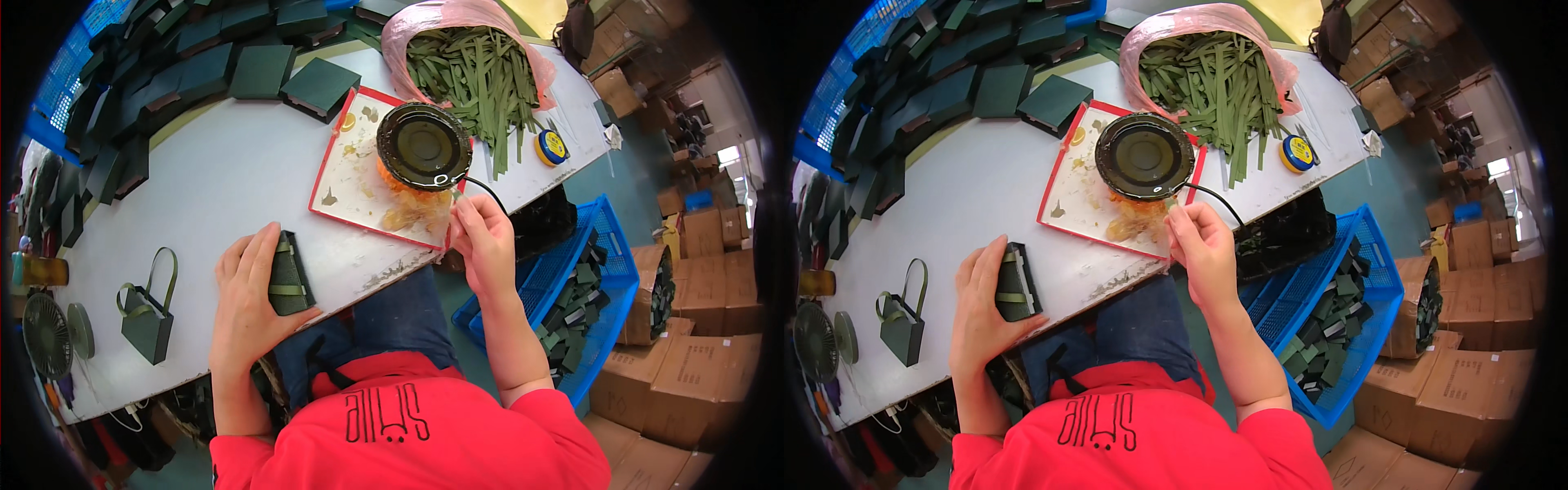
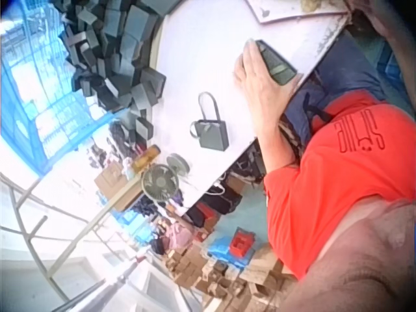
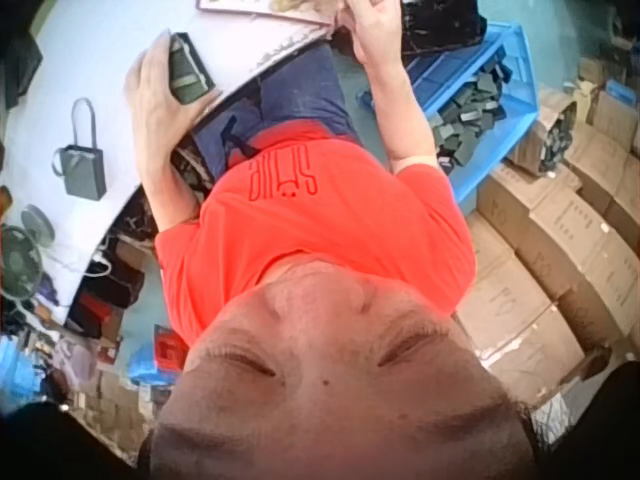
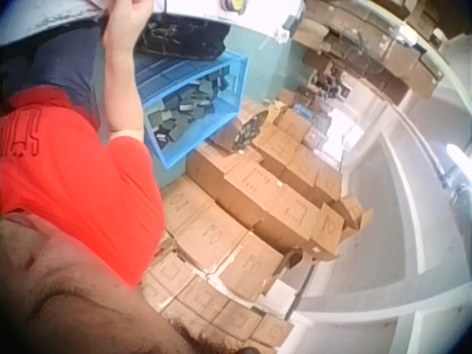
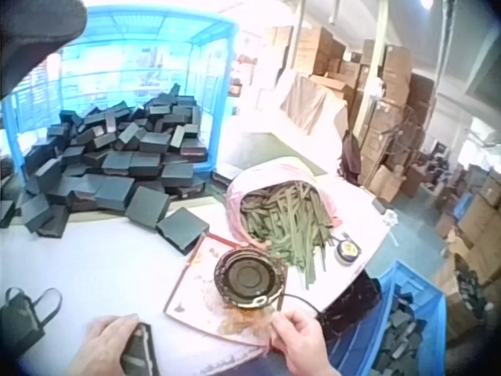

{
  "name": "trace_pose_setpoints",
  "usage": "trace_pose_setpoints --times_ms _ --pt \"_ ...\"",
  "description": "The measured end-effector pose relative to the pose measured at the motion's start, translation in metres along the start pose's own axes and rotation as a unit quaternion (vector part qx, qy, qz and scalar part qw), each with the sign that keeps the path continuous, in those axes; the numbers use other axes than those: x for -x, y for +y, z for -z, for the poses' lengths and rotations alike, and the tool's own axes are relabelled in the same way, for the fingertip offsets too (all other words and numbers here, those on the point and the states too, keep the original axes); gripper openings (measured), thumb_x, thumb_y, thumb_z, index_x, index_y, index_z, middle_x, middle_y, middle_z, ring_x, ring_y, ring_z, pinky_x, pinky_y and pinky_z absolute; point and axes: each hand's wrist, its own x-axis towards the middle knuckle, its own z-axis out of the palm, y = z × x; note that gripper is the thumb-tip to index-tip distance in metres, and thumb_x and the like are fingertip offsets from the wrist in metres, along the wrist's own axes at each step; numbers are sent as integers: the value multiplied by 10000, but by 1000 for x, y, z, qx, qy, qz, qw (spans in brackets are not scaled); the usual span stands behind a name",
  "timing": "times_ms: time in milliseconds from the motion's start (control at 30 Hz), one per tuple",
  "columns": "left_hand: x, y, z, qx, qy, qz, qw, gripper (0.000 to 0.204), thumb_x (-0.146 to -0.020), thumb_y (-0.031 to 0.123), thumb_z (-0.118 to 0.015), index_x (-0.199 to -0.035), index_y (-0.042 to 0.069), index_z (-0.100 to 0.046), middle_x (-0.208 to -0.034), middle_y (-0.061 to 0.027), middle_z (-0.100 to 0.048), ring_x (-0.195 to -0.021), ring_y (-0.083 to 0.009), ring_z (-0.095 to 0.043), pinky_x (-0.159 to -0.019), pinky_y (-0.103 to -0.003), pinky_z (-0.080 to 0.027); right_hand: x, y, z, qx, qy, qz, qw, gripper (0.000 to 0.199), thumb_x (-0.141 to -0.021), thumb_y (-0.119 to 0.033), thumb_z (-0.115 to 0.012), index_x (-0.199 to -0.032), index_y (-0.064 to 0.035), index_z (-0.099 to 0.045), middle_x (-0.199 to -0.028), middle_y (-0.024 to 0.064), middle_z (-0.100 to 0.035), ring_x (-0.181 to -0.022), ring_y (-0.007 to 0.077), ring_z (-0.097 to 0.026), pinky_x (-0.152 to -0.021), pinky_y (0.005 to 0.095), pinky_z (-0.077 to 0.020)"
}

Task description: The person assembles small green boxes by inserting green ribbons into slots on the sides. They pick up a box, thread a ribbon through the side, and place the finished unit on the table. The person repeats this process for multiple boxes, occasionally retrieving ribbons from a nearby pile.

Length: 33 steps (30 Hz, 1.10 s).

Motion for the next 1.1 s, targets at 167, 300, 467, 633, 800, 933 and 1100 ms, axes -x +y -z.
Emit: trace_pose_setpoints --times_ms 167,300,467,633,800,933,1100 --pt "-10 7 -1 182 27 -53 981 1116 -513 261 -949 -1468 44 -413 -1383 -173 -520 -1284 -382 -459 -1082 -451 -379 34 -5 -22 72 -127 -29 989 120 -981 -121 -628 -969 -8 -591 -808 0 -593 -679 45 -519 -598 190 -401" --pt "-20 12 2 195 -23 -119 973 1233 -488 252 -966 -1515 38 -318 -1446 -135 -511 -1307 -359 -452 -1099 -440 -378 51 -8 -39 115 -247 -147 951 131 -983 -137 -636 -964 -12 -602 -825 -20 -598 -711 24 -520 -637 192 -428" --pt "-21 12 -4 267 -32 -152 951 1154 -505 201 -942 -1495 57 -368 -1432 -118 -523 -1287 -365 -463 -1080 -448 -393 55 -6 -54 123 -279 -211 929 182 -986 -169 -648 -916 -12 -588 -800 -36 -572 -712 11 -474 -615 208 -402" --pt "-21 13 -5 264 -26 -180 947 1200 -499 211 -953 -1513 48 -334 -1430 -132 -525 -1275 -363 -475 -1069 -447 -406 53 0 -60 152 -280 -224 921 207 -977 -181 -658 -885 -8 -591 -755 -51 -550 -689 9 -455 -594 211 -379" --pt "-21 16 -2 246 -37 -186 950 1248 -494 218 -972 -1534 44 -305 -1419 -157 -533 -1268 -353 -483 -1057 -432 -430 54 7 -59 163 -280 -228 918 231 -972 -199 -659 -856 -14 -586 -724 -62 -521 -668 9 -432 -575 216 -358" --pt "-19 17 1 219 -50 -187 956 1151 -528 225 -954 -1500 43 -363 -1416 -142 -540 -1246 -356 -495 -1044 -432 -436 51 12 -57 186 -301 -223 908 253 -967 -207 -643 -826 -9 -575 -702 -59 -492 -660 19 -419 -569 231 -355" --pt "-22 26 0 130 -15 -237 963 990 -553 251 -932 -1410 47 -479 -1352 -121 -594 -1203 -359 -522 -1015 -445 -437 49 8 -64 241 -310 -229 891 268 -967 -204 -602 -804 7 -580 -699 -28 -560 -653 51 -493 -589 247 -414"
